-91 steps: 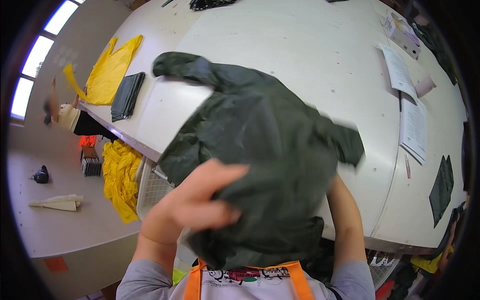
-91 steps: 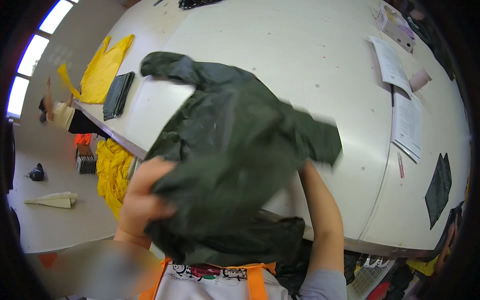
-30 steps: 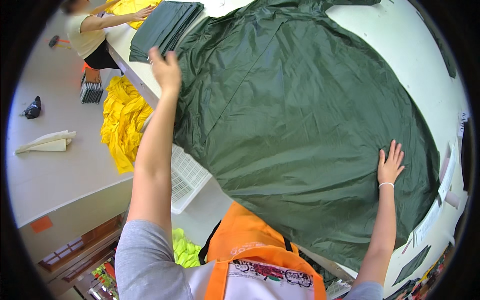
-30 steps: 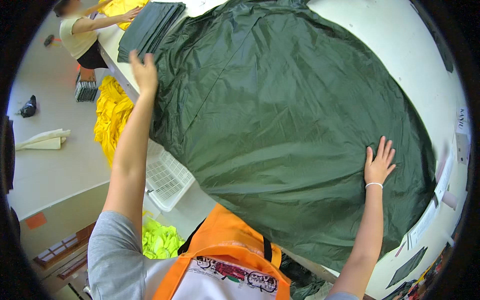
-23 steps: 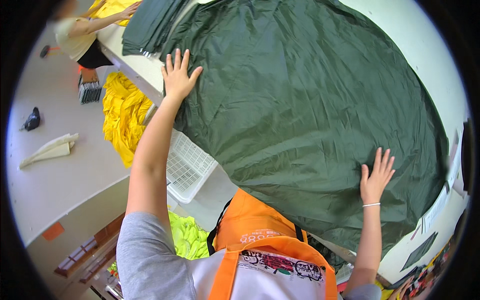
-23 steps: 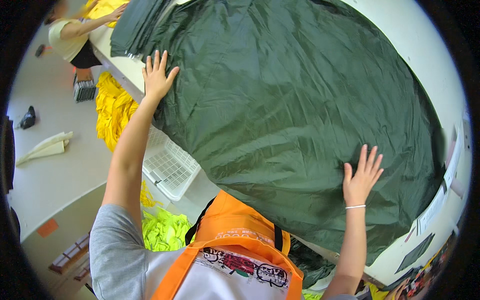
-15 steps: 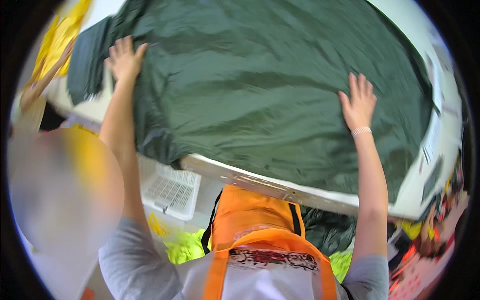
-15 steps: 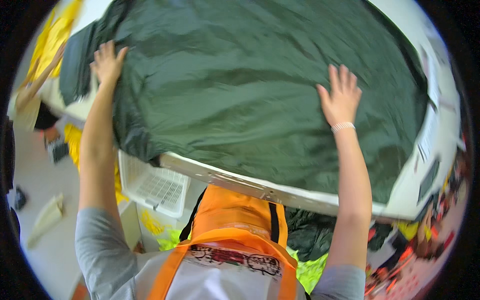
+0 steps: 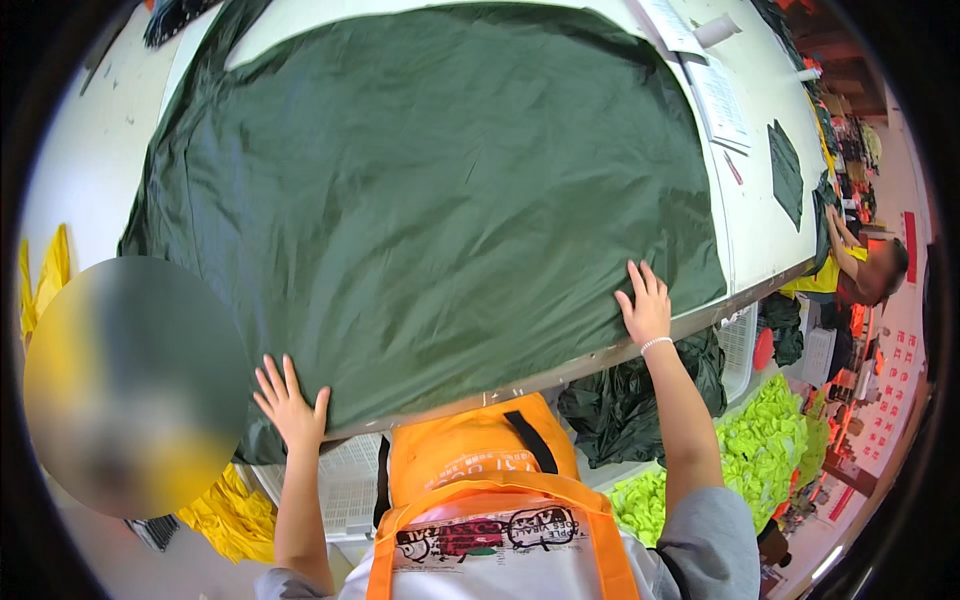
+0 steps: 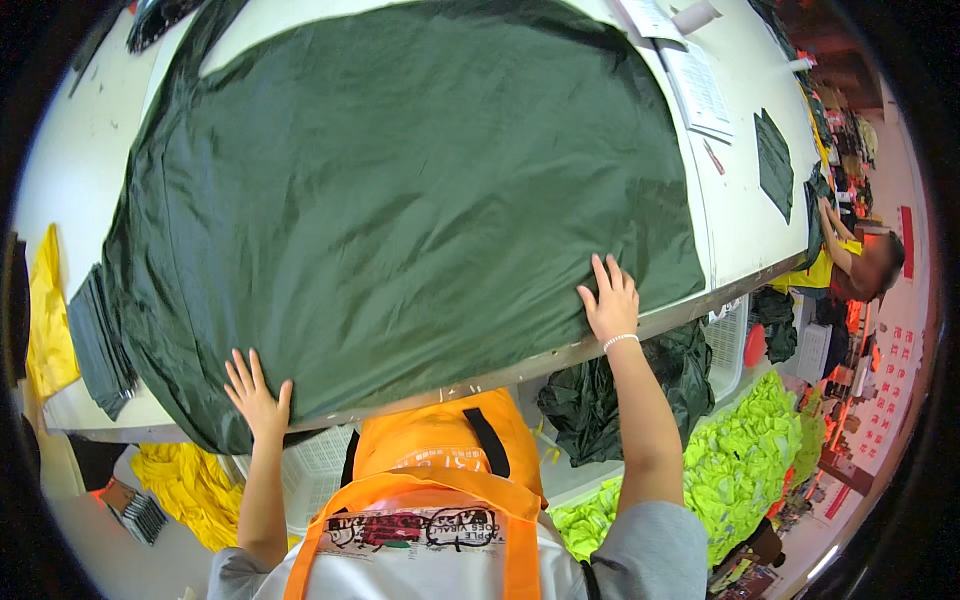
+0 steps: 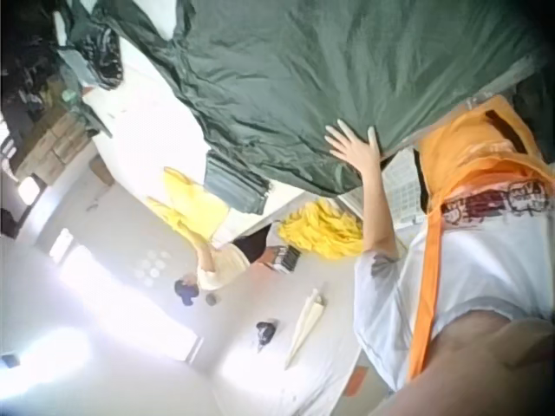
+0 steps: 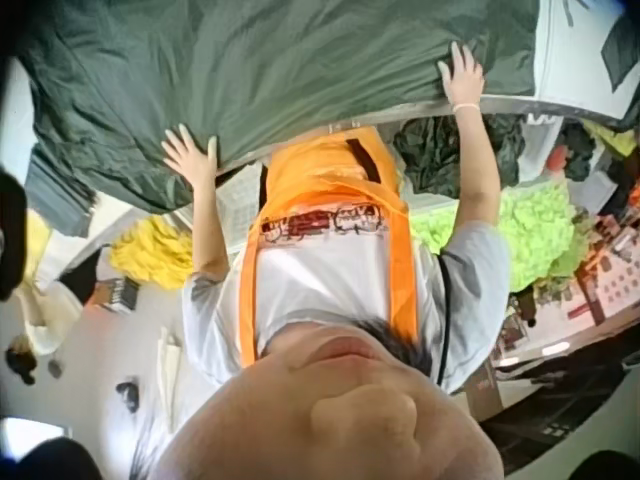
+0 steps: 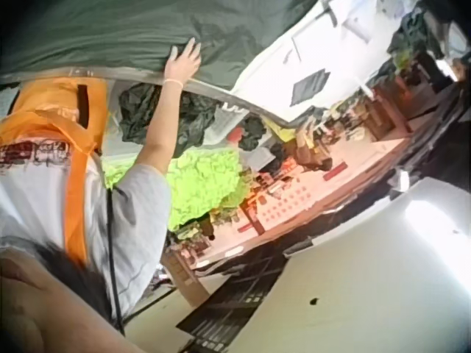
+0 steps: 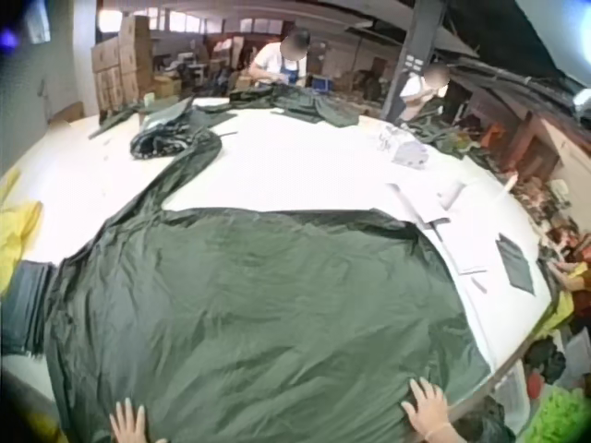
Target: The person lays a green jacket flat on a white table, smooths it, and folds it into a compact rectangle. They then place the folded jacket into a white plastic basket beneath the table. Another person is visible in the background folding yellow garments.
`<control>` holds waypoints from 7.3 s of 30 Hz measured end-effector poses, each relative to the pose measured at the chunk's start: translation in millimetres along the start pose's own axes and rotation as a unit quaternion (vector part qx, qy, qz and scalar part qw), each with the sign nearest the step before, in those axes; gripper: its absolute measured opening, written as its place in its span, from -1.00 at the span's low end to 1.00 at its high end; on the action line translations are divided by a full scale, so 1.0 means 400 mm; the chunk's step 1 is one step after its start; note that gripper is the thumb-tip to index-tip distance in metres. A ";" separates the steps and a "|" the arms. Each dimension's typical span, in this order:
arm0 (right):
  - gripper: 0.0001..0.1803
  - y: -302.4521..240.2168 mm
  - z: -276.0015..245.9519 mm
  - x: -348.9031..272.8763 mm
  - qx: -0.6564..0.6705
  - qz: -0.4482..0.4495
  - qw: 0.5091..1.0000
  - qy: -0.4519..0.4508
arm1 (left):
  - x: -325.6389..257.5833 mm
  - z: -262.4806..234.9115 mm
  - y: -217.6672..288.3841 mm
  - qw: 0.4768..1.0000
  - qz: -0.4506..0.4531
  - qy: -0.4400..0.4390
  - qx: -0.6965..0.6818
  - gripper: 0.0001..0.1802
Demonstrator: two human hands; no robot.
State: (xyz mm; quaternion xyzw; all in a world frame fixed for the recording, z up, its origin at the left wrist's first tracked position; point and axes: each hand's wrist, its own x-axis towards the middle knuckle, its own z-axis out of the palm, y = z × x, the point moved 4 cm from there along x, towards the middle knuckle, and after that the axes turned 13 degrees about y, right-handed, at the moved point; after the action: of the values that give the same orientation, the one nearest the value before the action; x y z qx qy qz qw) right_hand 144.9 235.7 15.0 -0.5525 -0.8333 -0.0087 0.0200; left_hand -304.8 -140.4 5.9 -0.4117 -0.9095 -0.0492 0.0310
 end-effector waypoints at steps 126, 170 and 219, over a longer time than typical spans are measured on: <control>-0.81 0.448 -0.084 -0.228 0.061 -0.062 0.993 0.081 | -0.571 -0.141 -0.592 0.769 -0.542 0.013 -0.339 -0.56; -0.73 0.722 0.062 0.274 0.530 0.314 0.782 0.101 | 0.128 -0.079 1.392 0.822 0.380 -0.082 -0.417 -0.04; -0.32 0.824 0.197 0.726 0.112 0.101 0.986 0.074 | 0.396 0.057 0.623 0.953 -0.017 0.272 -0.132 -0.66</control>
State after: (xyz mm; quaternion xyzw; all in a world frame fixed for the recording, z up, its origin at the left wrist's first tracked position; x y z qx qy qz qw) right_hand 333.5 634.2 -53.9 -0.6258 -0.7653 0.0456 0.1436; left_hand -222.2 143.7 14.3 -0.3680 -0.8587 -0.2793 0.2218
